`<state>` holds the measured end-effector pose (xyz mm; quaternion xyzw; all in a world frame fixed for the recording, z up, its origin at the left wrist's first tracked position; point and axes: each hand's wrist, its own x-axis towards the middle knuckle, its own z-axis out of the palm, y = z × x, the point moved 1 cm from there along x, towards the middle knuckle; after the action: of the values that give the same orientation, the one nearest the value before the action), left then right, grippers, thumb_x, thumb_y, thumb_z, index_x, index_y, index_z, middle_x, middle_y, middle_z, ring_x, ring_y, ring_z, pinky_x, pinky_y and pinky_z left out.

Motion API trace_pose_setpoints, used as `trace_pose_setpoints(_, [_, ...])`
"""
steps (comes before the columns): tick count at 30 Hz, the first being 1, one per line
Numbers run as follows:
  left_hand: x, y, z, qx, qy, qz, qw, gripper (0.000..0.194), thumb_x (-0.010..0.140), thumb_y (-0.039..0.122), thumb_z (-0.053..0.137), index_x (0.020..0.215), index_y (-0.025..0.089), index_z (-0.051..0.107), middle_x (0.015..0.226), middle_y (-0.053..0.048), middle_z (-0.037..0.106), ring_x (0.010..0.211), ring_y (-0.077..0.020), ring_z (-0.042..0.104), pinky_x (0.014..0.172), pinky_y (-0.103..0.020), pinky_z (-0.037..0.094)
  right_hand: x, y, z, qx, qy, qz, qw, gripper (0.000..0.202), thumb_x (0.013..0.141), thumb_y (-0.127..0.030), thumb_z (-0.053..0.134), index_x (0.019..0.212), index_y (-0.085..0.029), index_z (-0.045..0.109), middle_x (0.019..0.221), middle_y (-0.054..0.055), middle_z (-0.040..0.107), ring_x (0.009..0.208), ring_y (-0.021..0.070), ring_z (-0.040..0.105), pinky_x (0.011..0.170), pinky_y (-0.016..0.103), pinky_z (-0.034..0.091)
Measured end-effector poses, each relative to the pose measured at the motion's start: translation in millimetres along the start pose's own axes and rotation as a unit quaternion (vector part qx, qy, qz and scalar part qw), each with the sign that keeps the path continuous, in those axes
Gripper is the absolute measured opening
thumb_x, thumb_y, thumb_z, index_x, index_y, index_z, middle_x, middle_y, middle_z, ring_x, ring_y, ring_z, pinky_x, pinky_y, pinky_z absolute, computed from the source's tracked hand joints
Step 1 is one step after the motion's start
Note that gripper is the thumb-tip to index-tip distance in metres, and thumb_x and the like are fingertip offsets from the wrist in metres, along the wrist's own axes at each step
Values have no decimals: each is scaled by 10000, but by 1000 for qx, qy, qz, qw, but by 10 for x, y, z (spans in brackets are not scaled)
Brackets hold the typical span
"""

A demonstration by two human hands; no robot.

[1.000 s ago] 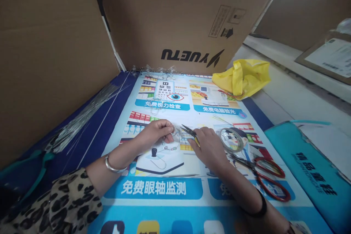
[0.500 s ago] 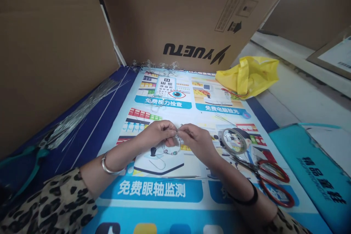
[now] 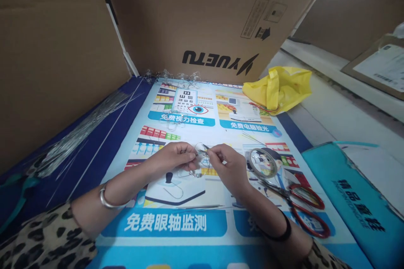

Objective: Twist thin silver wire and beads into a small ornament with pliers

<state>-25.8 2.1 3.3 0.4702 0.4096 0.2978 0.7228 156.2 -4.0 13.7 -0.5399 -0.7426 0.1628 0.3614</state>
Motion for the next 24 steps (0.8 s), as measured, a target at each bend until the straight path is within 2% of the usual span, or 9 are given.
trace_pose_setpoints(4, [-9, 28, 60, 53, 33, -9, 998, 223, 778, 359, 582, 741, 141, 558, 642, -31, 659, 581, -102, 573, 561, -206, 389, -13, 12, 3, -1, 27, -58, 998, 98, 771, -177, 526, 690, -201, 577, 650, -18, 605, 576, 99, 532, 573, 202, 394])
trace_pose_setpoints(10, [-4, 12, 92, 135, 69, 8, 988, 229, 792, 353, 537, 683, 152, 544, 538, 4, 609, 488, -86, 504, 514, -200, 355, -40, 23, 55, -55, 11, -139, 989, 147, 815, -171, 490, 695, -202, 570, 648, 0, 585, 611, 112, 541, 576, 216, 384])
trace_pose_setpoints(14, [5, -24, 82, 152, 79, 1, 985, 218, 787, 354, 528, 692, 159, 548, 543, 6, 616, 453, -81, 479, 468, -191, 321, -56, 34, 89, -59, 14, -157, 986, 155, 821, -169, 476, 696, -205, 560, 642, 0, 576, 617, 114, 541, 576, 220, 384])
trace_pose_setpoints(16, [9, -33, 78, 132, 83, 3, 988, 207, 781, 352, 535, 698, 162, 536, 532, 12, 608, 461, -86, 494, 475, -192, 337, -61, 39, 87, -40, 34, -128, 990, 135, 813, -178, 486, 696, -209, 547, 640, -6, 572, 597, 111, 533, 567, 220, 385])
trace_pose_setpoints(19, [14, -29, 78, 110, 83, 6, 990, 201, 780, 348, 540, 704, 163, 515, 529, 9, 611, 465, -90, 512, 468, -191, 345, -66, 59, 82, 21, 51, -30, 998, 98, 822, -232, 492, 730, -213, 520, 623, -18, 567, 562, 109, 529, 568, 227, 402])
trace_pose_setpoints(22, [15, -10, 81, 98, 87, 2, 991, 207, 784, 351, 542, 704, 163, 507, 531, -4, 625, 454, -94, 522, 457, -193, 351, -68, 77, 93, 110, 26, 74, 991, 101, 844, -283, 463, 774, -213, 485, 583, -36, 555, 508, 103, 522, 537, 225, 414])
trace_pose_setpoints(24, [13, 4, 80, 83, 95, 1, 992, 213, 785, 348, 546, 690, 163, 501, 522, -6, 625, 451, -94, 530, 466, -197, 366, -62, 82, 100, 156, 12, 116, 981, 122, 854, -302, 444, 777, -211, 472, 578, -40, 556, 485, 97, 515, 515, 219, 414])
